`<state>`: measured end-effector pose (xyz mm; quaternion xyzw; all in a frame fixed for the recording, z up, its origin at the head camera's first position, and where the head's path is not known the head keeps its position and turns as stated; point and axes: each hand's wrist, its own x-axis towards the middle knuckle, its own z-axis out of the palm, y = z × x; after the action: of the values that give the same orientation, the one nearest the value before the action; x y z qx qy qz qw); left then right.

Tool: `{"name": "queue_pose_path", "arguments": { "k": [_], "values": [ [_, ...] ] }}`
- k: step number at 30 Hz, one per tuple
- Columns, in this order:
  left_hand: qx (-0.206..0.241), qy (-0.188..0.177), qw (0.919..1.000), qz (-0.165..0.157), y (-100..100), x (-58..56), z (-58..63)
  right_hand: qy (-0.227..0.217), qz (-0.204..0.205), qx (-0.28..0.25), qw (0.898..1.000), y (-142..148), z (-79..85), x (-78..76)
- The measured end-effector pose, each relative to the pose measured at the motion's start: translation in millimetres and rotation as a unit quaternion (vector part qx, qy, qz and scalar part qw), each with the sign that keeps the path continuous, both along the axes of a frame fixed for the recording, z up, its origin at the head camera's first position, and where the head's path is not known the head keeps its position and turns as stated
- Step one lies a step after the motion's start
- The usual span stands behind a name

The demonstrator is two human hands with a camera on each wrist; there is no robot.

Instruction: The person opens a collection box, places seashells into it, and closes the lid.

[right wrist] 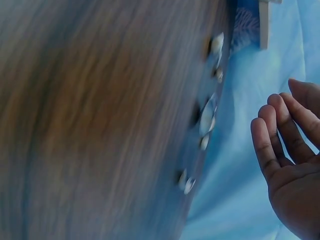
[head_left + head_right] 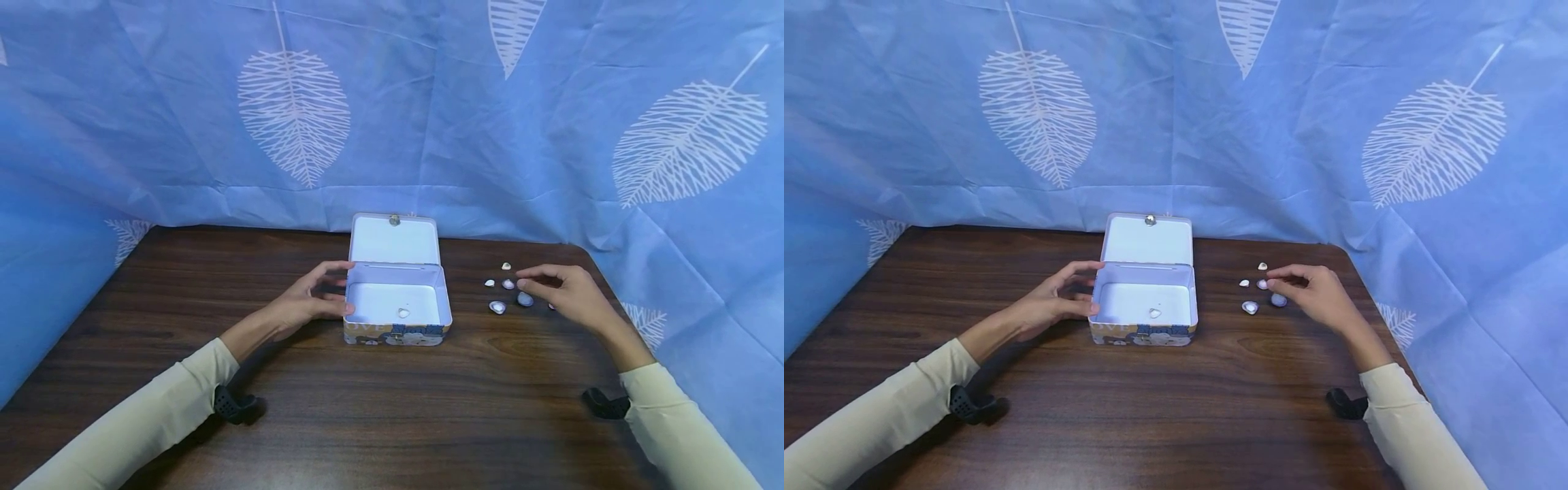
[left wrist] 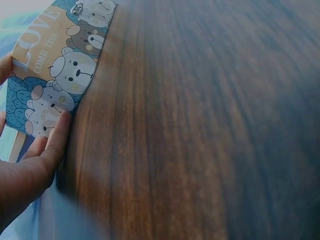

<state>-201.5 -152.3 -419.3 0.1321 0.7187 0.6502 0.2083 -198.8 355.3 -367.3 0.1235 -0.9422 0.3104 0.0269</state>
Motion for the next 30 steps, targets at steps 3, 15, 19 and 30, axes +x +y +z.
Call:
{"name": "queue_pose_path", "arguments": {
  "k": [3, 15, 19, 30],
  "values": [
    [0.001, -0.001, 1.0000, 0.001, -0.3, 0.8, -0.2, -0.008, -0.008, 0.002, 1.000, 12.0, -3.0, -0.6],
    [-0.001, 0.001, 1.0000, 0.001, 0.5, 1.2, 0.2, -0.044, -0.006, -0.018, 0.999, 55.7, -23.0, -6.0],
    [-0.002, 0.000, 1.0000, 0.001, 1.3, 1.3, 0.3, -0.064, -0.013, -0.019, 0.998, 66.1, -27.4, -5.3],
    [0.003, -0.003, 1.0000, 0.001, 0.6, 1.0, 0.5, -0.118, -0.020, 0.025, 0.992, 78.0, -29.5, -10.0]
  ]
}}
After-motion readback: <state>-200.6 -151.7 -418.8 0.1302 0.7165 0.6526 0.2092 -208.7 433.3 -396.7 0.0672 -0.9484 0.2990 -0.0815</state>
